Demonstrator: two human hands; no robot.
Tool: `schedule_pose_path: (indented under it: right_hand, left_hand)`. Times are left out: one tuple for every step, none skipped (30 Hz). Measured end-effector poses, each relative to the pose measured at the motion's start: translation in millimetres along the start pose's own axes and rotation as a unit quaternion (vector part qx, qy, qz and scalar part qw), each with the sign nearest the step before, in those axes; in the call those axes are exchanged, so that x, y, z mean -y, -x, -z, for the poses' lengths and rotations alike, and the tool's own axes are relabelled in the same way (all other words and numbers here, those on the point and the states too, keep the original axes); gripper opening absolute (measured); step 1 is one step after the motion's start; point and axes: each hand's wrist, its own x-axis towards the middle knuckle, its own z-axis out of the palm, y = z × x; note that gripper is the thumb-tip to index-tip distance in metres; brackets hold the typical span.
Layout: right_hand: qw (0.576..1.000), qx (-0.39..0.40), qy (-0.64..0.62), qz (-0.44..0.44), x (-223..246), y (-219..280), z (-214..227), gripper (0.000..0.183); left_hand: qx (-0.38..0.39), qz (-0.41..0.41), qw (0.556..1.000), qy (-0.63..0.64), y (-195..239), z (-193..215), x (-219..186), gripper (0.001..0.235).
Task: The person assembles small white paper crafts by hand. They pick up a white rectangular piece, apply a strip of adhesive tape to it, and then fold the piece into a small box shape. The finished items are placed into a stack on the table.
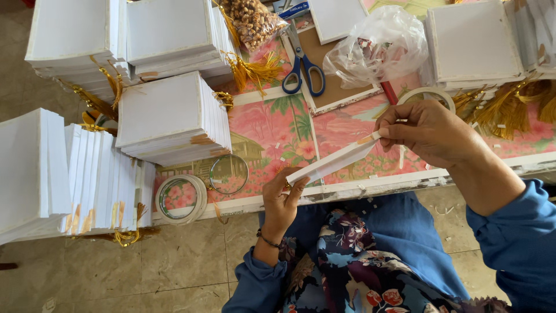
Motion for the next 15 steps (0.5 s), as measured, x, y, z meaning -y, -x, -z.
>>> schedule_pose_path:
  right_hand:
    - [1.0, 0.0, 0.0, 0.0, -1, 0, -1, 0.009]
    - [1.0, -0.008, 0.002, 0.007, -2, 0, -1, 0.009]
    - [1.0, -0.015, 0.004, 0.014, -3, 0, -2, 0.009]
    - [1.0, -0.015, 0.004, 0.014, -2, 1, -4, 0.009]
    - [0.999, -0.037, 0.027, 0.017, 0, 2, -6, 0.009]
    - [0.997, -0.057, 0.05, 0.02, 1, 3, -9, 0.009]
    - [0.997, -0.057, 0.05, 0.02, 3, 4, -13, 0.009]
    - [0.994, -0.08, 0.073, 0.019, 6, 5, -17, 0.01]
    - [0.99, -0.103, 0.097, 0.018, 8, 7, -20, 0.011]
    - [0.99, -0.104, 0.096, 0.018, 13, 8, -25, 0.011]
    - [0.986, -0.12, 0.116, 0.01, 19, 10, -30, 0.012]
    - [0.981, -0.136, 0.136, 0.002, 24, 12, -35, 0.014]
    - [0.981, -0.136, 0.136, 0.002, 25, 12, -36, 0.014]
    - [0.98, -0.14, 0.14, 0.003, 26, 11, -37, 0.014]
    - [0.979, -0.144, 0.145, 0.005, 26, 11, -39, 0.014]
  left_hand:
    - [0.0, 0.0, 1.0, 0.0, 0, 0, 0, 0.015]
    - [0.001, 0.006, 1.0, 0.001, 1, 0, 1, 0.015]
    - [0.001, 0.011, 1.0, 0.002, 1, 0, 2, 0.015]
    - [0.001, 0.011, 1.0, 0.002, 0, 0, 0, 0.015]
    - [0.004, 0.008, 1.0, 0.006, -1, 0, -1, 0.015]
    - [0.006, 0.005, 1.0, 0.009, -1, 0, -3, 0.015]
    - [0.006, 0.006, 1.0, 0.009, -1, 0, -3, 0.015]
    - [0.005, 0.001, 1.0, 0.002, -1, 1, -3, 0.015]
    - [0.004, -0.003, 1.0, -0.006, -1, 1, -3, 0.015]
    - [0.004, -0.003, 1.0, -0.006, 0, 0, -1, 0.015]
    - [0.004, -0.005, 1.0, -0.008, 0, 0, 1, 0.016]
    - [0.002, -0.007, 1.0, -0.01, 2, 0, 3, 0.017]
    - [0.003, -0.007, 1.0, -0.01, 1, 1, 2, 0.017]
    - [0.005, -0.014, 1.0, -0.01, 1, 1, 1, 0.016]
    - [0.007, -0.02, 1.0, -0.009, 1, 1, 1, 0.016]
